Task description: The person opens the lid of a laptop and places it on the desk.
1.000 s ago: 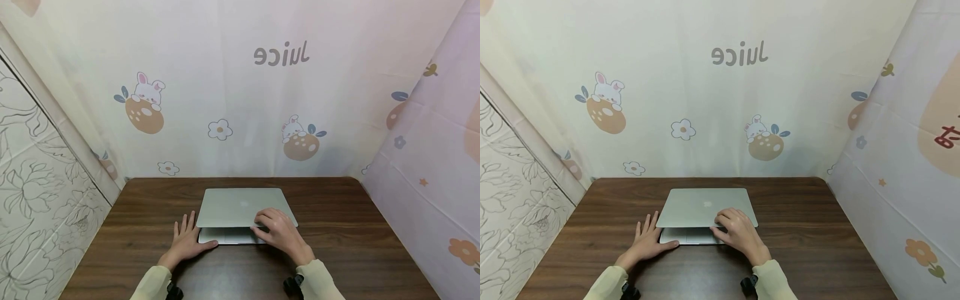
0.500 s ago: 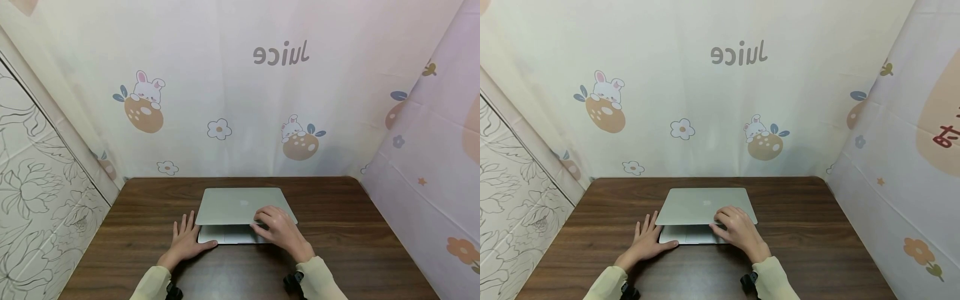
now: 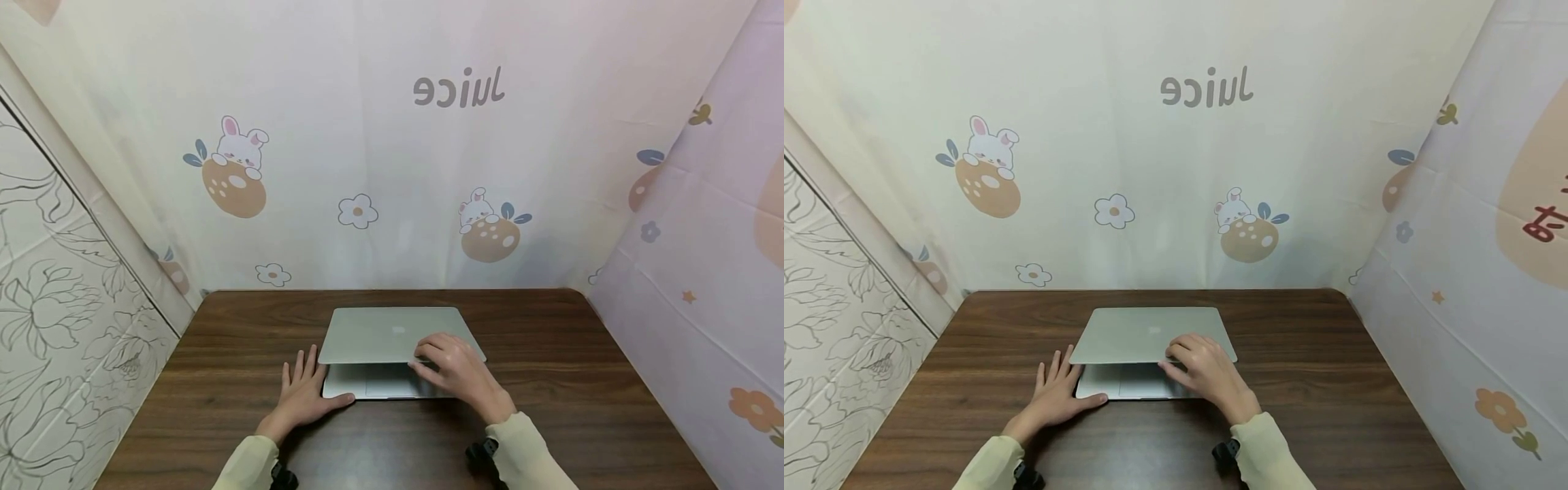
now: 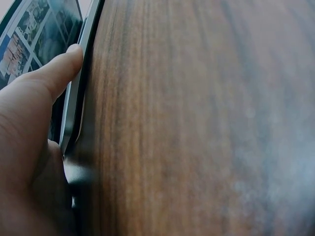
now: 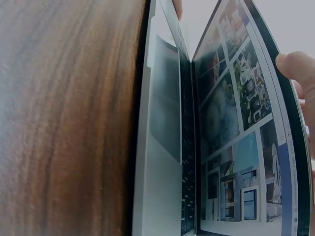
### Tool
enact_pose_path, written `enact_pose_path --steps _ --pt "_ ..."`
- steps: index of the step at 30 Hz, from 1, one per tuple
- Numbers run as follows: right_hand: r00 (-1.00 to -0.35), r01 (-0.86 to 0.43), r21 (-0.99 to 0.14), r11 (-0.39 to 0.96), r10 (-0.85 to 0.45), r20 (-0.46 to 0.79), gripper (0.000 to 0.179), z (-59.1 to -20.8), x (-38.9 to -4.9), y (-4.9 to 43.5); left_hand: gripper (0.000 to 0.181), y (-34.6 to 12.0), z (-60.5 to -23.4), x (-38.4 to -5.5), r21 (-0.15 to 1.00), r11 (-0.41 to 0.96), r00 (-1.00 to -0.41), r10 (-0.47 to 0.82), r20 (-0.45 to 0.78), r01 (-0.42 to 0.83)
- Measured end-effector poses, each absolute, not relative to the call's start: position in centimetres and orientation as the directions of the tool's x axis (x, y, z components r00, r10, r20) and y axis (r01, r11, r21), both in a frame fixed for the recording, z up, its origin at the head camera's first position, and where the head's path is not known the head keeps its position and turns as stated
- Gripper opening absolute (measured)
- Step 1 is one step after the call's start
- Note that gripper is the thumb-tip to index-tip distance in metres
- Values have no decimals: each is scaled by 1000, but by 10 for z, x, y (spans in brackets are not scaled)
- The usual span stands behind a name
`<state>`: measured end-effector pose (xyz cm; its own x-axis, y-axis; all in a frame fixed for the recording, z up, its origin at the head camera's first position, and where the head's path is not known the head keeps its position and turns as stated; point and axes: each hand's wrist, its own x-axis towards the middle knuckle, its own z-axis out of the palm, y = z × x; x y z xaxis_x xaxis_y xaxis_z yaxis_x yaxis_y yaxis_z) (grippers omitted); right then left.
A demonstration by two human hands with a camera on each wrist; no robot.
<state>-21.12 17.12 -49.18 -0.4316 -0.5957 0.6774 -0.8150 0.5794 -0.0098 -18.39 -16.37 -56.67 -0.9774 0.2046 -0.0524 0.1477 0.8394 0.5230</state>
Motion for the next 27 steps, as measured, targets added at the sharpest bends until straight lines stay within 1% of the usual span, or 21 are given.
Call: enact_pose_path --steps 7,11,15,21,27 --pt "-399 -830 22 558 -620 675 15 -486 -214 171 114 -164 -565 -184 517 843 -977 205 -60 145" --pt "-388 -836 47 547 -650 654 14 -483 -214 173 113 -164 -564 -185 490 861 -977 199 -82 135" --pt "-384 -842 63 536 -676 629 13 -481 -214 174 112 -164 -563 -185 496 858 -977 198 -83 132" --pt "-379 -854 46 518 -680 628 15 -487 -212 177 112 -164 -565 -186 486 865 -977 190 -93 122" --pt "-383 -855 35 518 -675 630 16 -492 -211 178 113 -164 -570 -186 500 857 -980 186 -72 126"
